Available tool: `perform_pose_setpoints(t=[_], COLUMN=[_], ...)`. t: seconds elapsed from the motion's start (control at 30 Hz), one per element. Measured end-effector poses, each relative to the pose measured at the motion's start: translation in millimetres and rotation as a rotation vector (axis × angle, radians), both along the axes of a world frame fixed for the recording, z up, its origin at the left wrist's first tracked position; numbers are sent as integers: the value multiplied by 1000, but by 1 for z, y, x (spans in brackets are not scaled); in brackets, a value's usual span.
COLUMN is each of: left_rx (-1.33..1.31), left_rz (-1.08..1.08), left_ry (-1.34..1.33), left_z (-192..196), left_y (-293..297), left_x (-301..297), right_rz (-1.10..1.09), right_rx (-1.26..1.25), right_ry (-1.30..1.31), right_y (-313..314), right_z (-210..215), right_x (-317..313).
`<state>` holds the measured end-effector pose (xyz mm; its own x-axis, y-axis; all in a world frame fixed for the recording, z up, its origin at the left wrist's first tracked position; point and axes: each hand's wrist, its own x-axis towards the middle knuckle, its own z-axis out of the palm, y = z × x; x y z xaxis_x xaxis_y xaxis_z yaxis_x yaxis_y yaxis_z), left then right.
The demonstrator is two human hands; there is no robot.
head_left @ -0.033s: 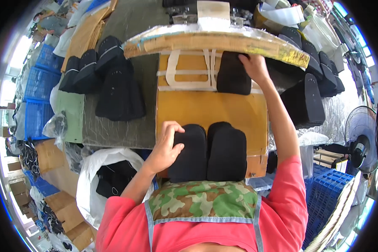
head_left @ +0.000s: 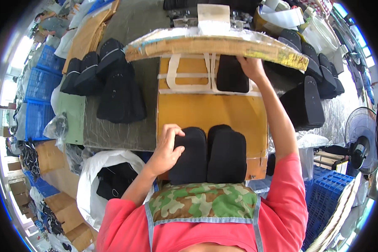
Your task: Applying white paste to shoe components using a stencil and brush, then bundling them with a rubber band.
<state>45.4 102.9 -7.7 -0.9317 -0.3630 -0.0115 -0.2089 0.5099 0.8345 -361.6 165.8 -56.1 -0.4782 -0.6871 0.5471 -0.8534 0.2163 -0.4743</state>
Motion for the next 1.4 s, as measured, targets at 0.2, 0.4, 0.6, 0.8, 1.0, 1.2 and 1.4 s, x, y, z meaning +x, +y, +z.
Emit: perform_pose_setpoints(t=[0.2,0.4,0.6,0.8,1.0,1.2,1.4], left_rx=[-343,-288,15,514,489,451,278], left_rz=[178,141,161,257,479,442,375], left_ry=[191,279,219,417,494,470,670], left_z=[-7,-4,6,30,44,7,-59], left_y=[21,14,6,0,-37,-92,-158], left_x=[13,11,13,23,-6,-63,-153], right_rz=[-7,141,152,76,53,79,87], right_rx=[52,223,358,372,356,290,323], right_ry=[32,164,145,223,188,139,93], right_y=[-40,-27,-27,-26,-30,-25,-32], right_z=[-17,-26,-22,-27,-27,-24,-16], right_x=[26,48,47,49,54,58,70])
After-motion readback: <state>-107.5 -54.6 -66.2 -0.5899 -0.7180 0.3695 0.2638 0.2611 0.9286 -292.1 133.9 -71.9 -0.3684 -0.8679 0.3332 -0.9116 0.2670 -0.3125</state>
